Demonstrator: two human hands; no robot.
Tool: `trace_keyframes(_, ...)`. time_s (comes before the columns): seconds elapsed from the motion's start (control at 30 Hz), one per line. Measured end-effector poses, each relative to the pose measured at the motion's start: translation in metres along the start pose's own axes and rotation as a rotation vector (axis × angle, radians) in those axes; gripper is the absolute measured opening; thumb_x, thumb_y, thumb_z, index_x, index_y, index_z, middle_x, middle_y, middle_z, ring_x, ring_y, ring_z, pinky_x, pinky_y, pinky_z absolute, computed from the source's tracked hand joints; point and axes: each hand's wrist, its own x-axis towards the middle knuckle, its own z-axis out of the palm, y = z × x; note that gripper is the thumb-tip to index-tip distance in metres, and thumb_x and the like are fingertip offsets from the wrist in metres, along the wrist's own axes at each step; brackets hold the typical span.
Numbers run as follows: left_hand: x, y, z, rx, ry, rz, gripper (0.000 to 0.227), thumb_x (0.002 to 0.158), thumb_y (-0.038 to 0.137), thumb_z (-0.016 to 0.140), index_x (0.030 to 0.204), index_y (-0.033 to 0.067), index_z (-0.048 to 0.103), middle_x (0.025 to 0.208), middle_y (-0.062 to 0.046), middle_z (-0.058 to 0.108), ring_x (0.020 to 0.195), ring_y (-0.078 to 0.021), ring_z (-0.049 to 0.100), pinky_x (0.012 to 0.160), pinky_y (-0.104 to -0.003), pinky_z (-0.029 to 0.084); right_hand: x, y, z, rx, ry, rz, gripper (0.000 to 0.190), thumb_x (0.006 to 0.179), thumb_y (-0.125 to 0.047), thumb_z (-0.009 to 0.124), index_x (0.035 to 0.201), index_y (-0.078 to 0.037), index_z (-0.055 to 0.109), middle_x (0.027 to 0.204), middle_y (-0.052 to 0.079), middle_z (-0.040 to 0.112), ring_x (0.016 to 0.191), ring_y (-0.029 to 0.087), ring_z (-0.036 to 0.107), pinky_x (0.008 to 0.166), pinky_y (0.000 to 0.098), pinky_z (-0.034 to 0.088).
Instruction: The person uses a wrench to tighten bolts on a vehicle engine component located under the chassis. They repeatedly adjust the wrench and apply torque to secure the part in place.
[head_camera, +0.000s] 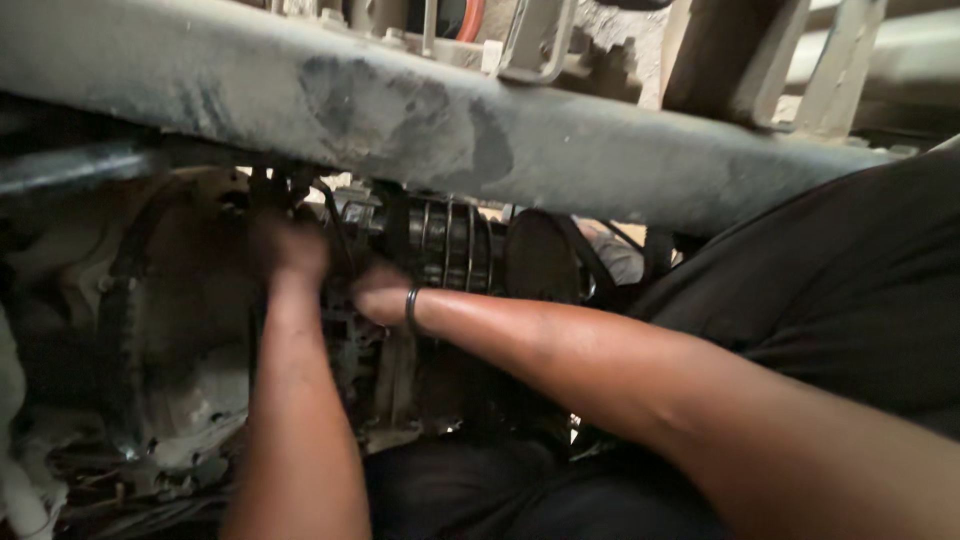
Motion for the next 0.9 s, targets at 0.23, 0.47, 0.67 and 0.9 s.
trace_keyframes(0.23,0.003,0.000,0.006,0.009,0.081,0.227,0.039,0.092,0.009,0.061,0.128,-0.0044,0.066,0.129,-0.027,0.068,0.121,-0.0423,0.064,0.102,-0.045,0.049,-0.009,-0.023,-0.023,0.011,-0.031,0.067,0.021,0.083,-0.016,0.059,0.088,-0.002,0.074,0.088,0.019,0.073,0.078,0.032,0.070,0.070,0.0439,0.056)
trace_keyframes(0.47,0.009,-0.020,0.020,0.167,0.084,0.171,0.029,0.083,0.014,0.068,0.107,-0.0006,0.075,0.104,-0.029,0.074,0.099,-0.0453,0.071,0.084,-0.048,0.058,0.008,-0.009,-0.018,-0.136,-0.206,0.048,0.017,0.081,-0.015,0.059,0.079,-0.005,0.073,0.079,0.015,0.071,0.069,0.029,0.068,0.062,0.0422,0.055)
trace_keyframes(0.67,0.007,-0.042,0.029,0.149,0.154,0.289,0.031,0.088,0.018,0.068,0.111,-0.0024,0.074,0.105,-0.029,0.073,0.095,-0.0475,0.071,0.082,-0.050,0.058,0.022,0.018,-0.001,-0.352,-0.301,-0.184,0.018,0.082,-0.016,0.059,0.083,-0.006,0.075,0.083,0.015,0.072,0.073,0.030,0.068,0.065,0.0427,0.055)
trace_keyframes(0.9,0.001,-0.068,0.039,-0.168,-0.016,-0.129,0.034,0.111,0.026,0.054,0.118,-0.0051,0.065,0.115,-0.029,0.072,0.109,-0.0447,0.065,0.090,-0.049,0.056,0.018,-0.014,-0.068,-0.226,-0.415,-0.152,0.019,0.082,-0.017,0.060,0.086,-0.006,0.076,0.086,0.016,0.072,0.076,0.032,0.069,0.067,0.0441,0.055)
